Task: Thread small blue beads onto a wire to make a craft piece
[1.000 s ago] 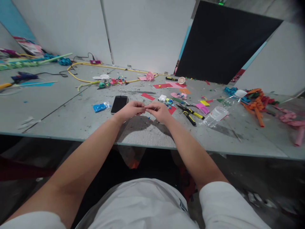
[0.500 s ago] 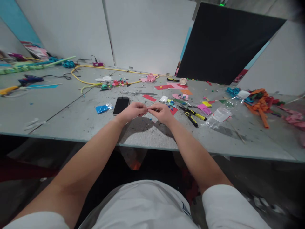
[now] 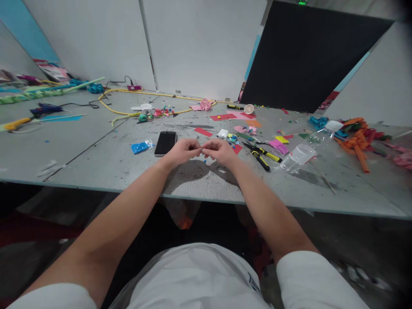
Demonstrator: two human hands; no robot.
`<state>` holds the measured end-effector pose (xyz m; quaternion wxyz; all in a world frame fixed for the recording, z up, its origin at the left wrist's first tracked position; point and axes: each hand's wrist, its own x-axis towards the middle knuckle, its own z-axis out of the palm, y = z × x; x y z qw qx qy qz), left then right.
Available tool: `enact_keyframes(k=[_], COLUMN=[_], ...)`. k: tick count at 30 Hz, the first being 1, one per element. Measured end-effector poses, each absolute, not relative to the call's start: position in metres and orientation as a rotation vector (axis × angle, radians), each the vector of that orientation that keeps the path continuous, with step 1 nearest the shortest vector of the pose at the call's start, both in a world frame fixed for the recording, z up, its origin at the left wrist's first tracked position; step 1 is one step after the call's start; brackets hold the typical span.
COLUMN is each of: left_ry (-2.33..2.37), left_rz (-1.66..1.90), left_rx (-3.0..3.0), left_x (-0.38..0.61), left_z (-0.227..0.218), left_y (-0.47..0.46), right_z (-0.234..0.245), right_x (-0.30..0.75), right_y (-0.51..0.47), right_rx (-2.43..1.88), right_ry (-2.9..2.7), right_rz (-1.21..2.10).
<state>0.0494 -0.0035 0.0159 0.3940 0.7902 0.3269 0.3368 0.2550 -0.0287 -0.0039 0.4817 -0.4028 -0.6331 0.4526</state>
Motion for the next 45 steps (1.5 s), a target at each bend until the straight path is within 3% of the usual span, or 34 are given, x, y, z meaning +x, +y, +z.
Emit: enact_keyframes(k=[14, 22, 32, 45], left_ry=[0.747, 0.750, 0.553, 0.652], left_rz=[0.779, 0.556, 0.562, 0.684], left_rx=[1.852, 2.420, 2.622, 2.444], left_x=[0.051, 0.049, 0.051, 0.057], left_z=[0.017, -0.004, -0.022, -0.009], left_y=[0.001, 0.017, 0.032, 0.025], right_z=[0.009, 0.007, 0.002, 0.002], right_x=[0.255, 0.256, 0.255, 0.257], right_y=[-0.035, -0.034, -0.029, -0.028], right_rx=[-0.899, -0.847, -0.876, -0.899], right_ry=[-1.362, -1.454, -1.536, -1.494], right_rz=[1.194, 1.098, 1.046, 0.975])
